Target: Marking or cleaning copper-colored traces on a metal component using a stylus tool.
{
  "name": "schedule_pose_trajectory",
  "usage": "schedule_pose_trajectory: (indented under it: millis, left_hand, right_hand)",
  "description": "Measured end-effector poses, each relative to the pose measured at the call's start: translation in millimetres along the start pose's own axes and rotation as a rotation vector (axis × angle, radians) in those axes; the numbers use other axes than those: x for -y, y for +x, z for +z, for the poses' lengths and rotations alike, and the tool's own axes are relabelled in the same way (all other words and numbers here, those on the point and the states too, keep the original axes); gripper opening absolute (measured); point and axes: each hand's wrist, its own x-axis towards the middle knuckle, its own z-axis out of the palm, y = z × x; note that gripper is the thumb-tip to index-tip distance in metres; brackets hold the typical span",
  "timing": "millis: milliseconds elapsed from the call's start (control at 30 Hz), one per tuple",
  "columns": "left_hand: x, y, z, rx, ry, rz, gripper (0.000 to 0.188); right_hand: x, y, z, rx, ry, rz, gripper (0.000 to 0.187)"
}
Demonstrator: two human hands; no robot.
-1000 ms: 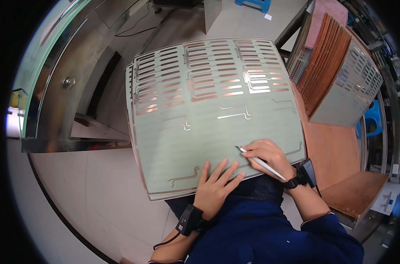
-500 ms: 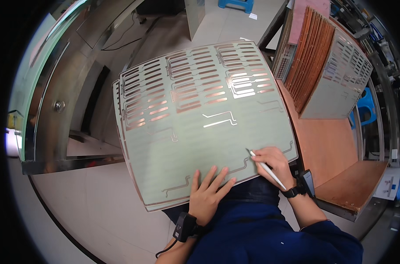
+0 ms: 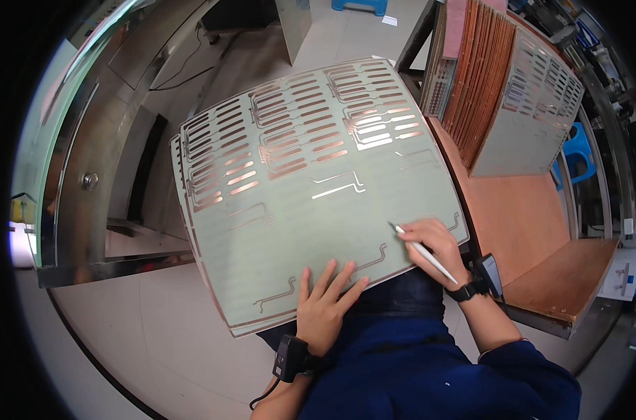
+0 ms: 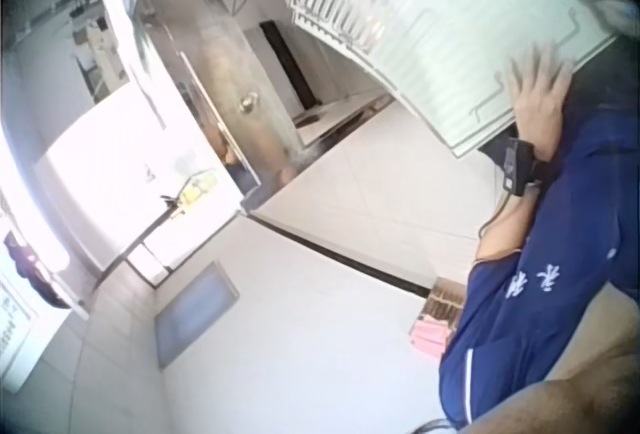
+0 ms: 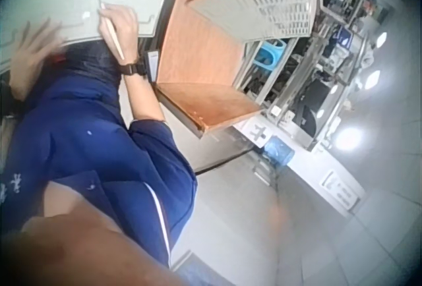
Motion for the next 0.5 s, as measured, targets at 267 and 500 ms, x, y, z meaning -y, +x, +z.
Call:
schedule_pose_trajectory:
  millis: [267,500]
  left_hand:
    - [-1,3,-1,-0.019,-0.005,0.000,0.042]
    - [-4,3,1,-0.036,-0.059,-0.032,0.054]
  right_hand:
    - [25,-47,-8,0.192,0.019,-0.150,0.033]
    - [22,-48,1,0.121,0.001,-0.103,0.032]
